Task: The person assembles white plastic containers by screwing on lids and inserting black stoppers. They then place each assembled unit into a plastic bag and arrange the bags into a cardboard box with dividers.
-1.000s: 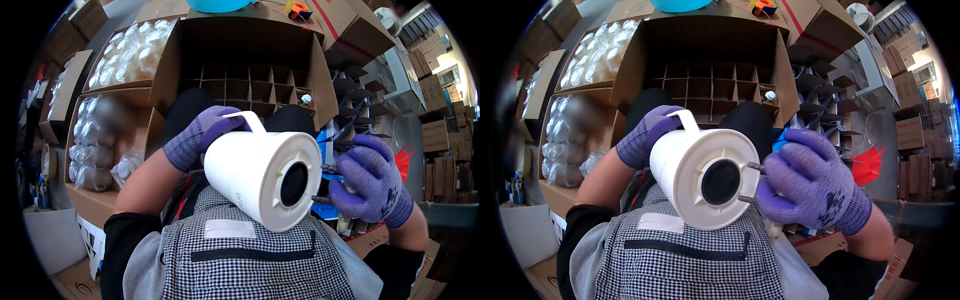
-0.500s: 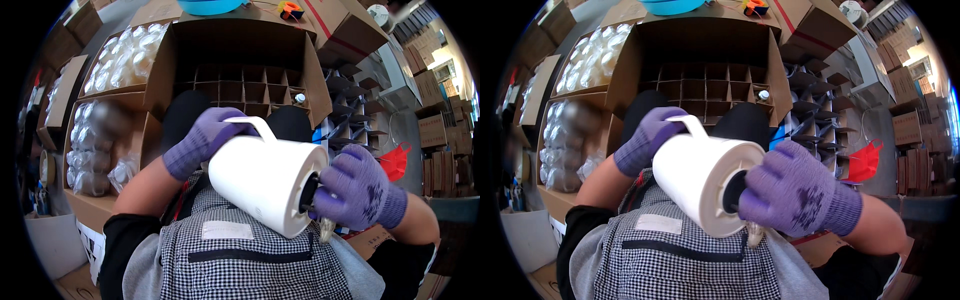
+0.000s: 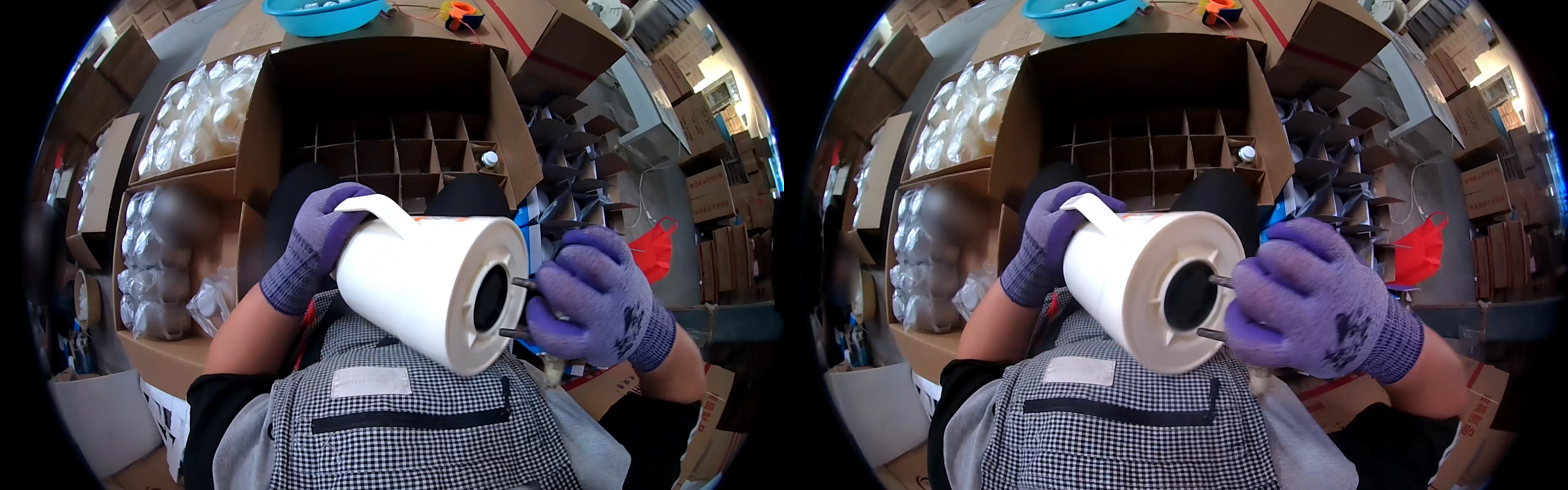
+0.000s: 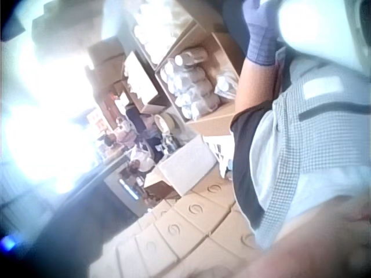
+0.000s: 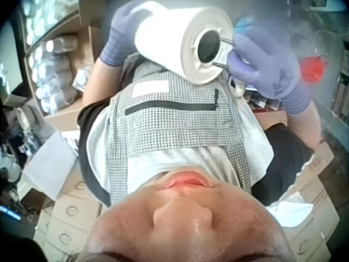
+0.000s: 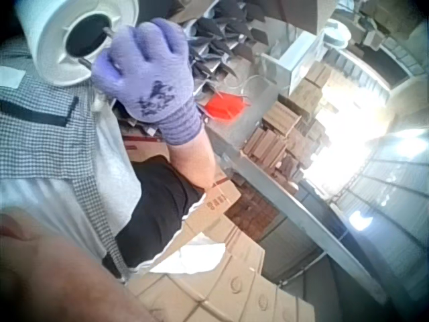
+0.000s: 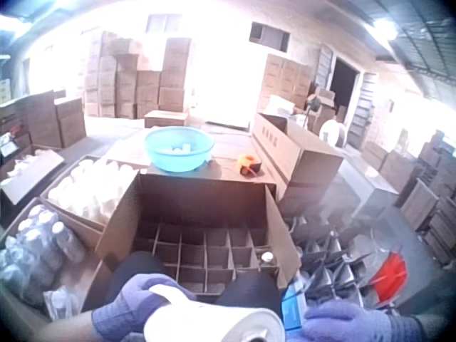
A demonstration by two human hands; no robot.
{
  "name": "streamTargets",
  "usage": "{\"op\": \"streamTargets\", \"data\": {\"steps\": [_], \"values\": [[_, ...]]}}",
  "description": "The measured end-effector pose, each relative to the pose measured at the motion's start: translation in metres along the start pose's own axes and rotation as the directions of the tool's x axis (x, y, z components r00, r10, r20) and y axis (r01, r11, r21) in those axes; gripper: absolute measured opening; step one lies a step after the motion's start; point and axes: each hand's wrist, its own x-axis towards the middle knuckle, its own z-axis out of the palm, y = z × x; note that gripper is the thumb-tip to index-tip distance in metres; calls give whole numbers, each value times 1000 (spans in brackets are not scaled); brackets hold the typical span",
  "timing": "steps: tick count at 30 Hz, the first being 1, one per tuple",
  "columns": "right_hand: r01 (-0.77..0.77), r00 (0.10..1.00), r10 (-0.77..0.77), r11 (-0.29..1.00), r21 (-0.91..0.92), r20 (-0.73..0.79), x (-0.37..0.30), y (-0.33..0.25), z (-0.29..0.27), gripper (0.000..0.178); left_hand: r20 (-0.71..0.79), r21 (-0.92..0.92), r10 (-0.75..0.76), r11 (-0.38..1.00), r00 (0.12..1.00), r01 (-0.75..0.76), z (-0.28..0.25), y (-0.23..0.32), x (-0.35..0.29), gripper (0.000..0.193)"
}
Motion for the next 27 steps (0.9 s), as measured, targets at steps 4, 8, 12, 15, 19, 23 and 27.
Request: {"op": "streamTargets", "data": {"steps": [4,8,12,15,19,23,27], "values": [[212,971,-193,968,-132,142,10,6,1,33,191,250,141,950,971,-187,6,-4,7,34],[264,937,-262,964,24,231,19,7,4,28,303,197,122,962,945,-188,17,-9,16,32],[-220,971,139,838,499,194,5,15,28,23,63,90,15,996,998,-21,21,-16,-11,33],[-621,748,571,419,663,339,-25,4,88,25,-190,-1,86,996,978,-88,35,-48,-31,35],[-600,577,691,-2,800,435,-18,31,123,27,-335,19,-6,1000,942,13,33,-64,-10,28],[-563,447,893,236,792,51,-31,141,180,18,-483,-174,-158,981,861,83,25,-67,7,22],[-606,686,656,754,-252,314,-34,223,282,23,-241,450,-13,885,971,124,25,-65,-6,34]]}}
